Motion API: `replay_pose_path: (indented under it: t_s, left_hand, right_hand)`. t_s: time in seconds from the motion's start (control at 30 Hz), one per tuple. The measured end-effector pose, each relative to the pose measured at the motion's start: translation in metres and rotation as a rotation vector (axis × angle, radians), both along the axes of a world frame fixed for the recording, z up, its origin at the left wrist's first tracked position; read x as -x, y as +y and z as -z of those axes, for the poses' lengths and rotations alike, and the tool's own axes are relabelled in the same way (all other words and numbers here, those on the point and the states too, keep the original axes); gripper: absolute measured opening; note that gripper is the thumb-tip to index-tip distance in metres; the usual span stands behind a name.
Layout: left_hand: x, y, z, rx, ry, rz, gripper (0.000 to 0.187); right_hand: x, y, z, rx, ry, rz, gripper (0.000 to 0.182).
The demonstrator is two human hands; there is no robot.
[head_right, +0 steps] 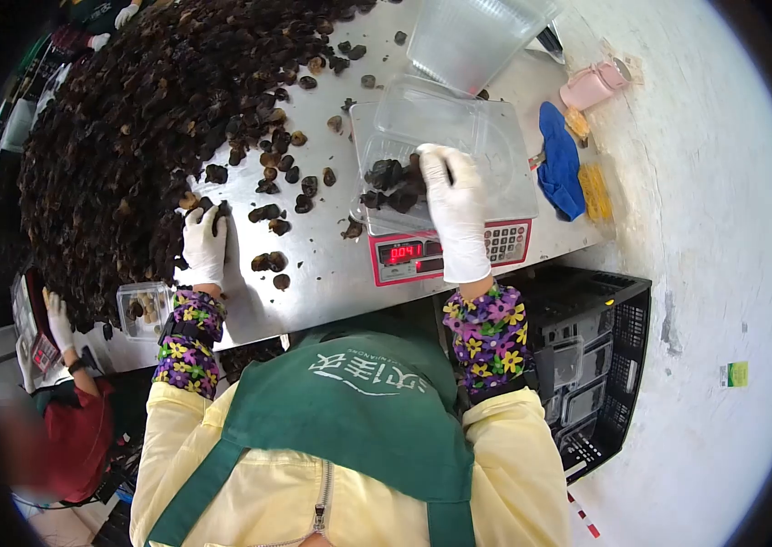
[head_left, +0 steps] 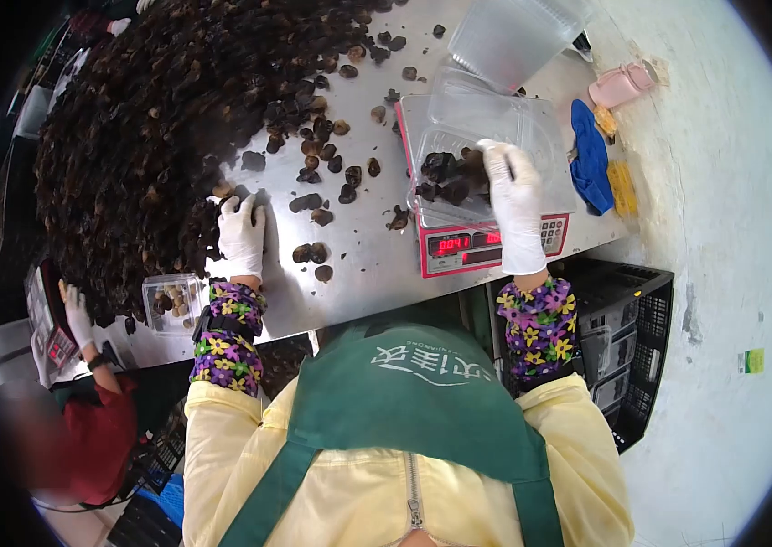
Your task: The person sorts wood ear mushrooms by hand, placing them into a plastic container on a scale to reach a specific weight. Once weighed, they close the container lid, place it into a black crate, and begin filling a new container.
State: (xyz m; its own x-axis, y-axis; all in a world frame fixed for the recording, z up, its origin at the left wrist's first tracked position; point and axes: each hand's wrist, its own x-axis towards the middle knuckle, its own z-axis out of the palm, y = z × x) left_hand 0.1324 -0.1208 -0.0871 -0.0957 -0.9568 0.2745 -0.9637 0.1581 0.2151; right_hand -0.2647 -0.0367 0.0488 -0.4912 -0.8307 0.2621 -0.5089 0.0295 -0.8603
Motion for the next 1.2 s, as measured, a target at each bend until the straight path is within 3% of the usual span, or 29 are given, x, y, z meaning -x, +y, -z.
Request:
replay_pose_path:
  t_s: [0.07, 0.2, 0.27, 0.3, 0.37, 0.4, 0.43, 0.53, 0.57, 0.6, 0.63, 0.7, 0.83, 0.93, 0.97, 1.07, 1.2]
  left_hand:
    - [-0.004, -0.01, 0.008, 0.055, 0.072, -0.013, 0.025]
    - [0.0, -0.022, 0.006, 0.098, 0.184, -0.166, 0.027]
    - [0.0, -0.028, 0.009, 0.023, 0.348, -0.368, 0.032]
    - [0.007, -0.032, 0.003, 0.1, 0.565, -0.359, 0.032]
    - [0.023, -0.037, -0.007, 0.009, 0.871, -0.371, 0.032]
    - [0.042, -0.037, -0.025, -0.058, 1.006, -0.347, 0.03]
    - [0.063, -0.035, -0.04, 0.068, 0.912, -0.128, 0.025]
    - [0.161, -0.002, -0.135, -0.24, 1.202, -0.089, 0.02]
    - [0.174, -0.008, -0.113, -0.02, 0.971, 0.161, 0.018]
    - [0.2, 0.008, -0.138, -0.184, 1.08, 0.205, 0.019]
    - [0.214, 0.007, -0.137, 0.002, 0.863, 0.477, 0.023]
    - [0.247, 0.019, -0.154, 0.056, 0.68, 0.758, 0.025]
    - [0.281, 0.022, -0.137, -0.152, 0.189, 0.995, 0.038]
    - [0.279, 0.026, -0.137, -0.054, 0.072, 1.034, 0.051]
    - [0.277, 0.026, -0.14, -0.124, 0.084, 1.031, 0.065]
    - [0.264, 0.027, -0.154, -0.106, 0.19, 0.994, 0.07]
    - [0.226, 0.019, -0.149, -0.078, 0.474, 0.74, 0.053]
  right_hand:
    - [-0.003, 0.008, -0.009, -0.043, 0.177, -0.068, 0.024]
    - [0.007, 0.023, -0.023, 0.059, 0.166, -0.035, 0.022]
    - [0.016, 0.034, -0.032, 0.089, 0.133, 0.003, 0.02]
    - [0.023, 0.04, -0.034, 0.106, 0.176, 0.015, 0.019]
    - [0.034, 0.05, -0.035, 0.135, 0.213, 0.034, 0.018]
    - [0.038, 0.055, -0.033, 0.133, 0.211, 0.042, 0.018]
    - [0.042, 0.059, -0.031, 0.136, 0.214, 0.059, 0.018]
    - [0.046, 0.068, -0.024, 0.139, 0.198, 0.094, 0.017]
    - [0.048, 0.07, -0.022, 0.139, 0.149, 0.091, 0.016]
    - [0.05, 0.071, -0.02, 0.14, 0.099, 0.087, 0.015]
    - [0.052, 0.072, -0.019, 0.141, 0.097, 0.093, 0.015]
    - [0.055, 0.075, -0.017, 0.135, 0.127, 0.093, 0.014]
    - [0.058, 0.083, -0.013, 0.105, 0.174, 0.085, 0.014]
    - [0.062, 0.091, -0.011, 0.098, 0.188, 0.073, 0.014]
    - [0.063, 0.093, -0.009, 0.1, 0.184, 0.078, 0.014]
    - [0.065, 0.096, -0.007, 0.07, 0.164, 0.101, 0.014]
    - [0.068, 0.094, -0.007, 0.075, 0.157, 0.117, 0.014]
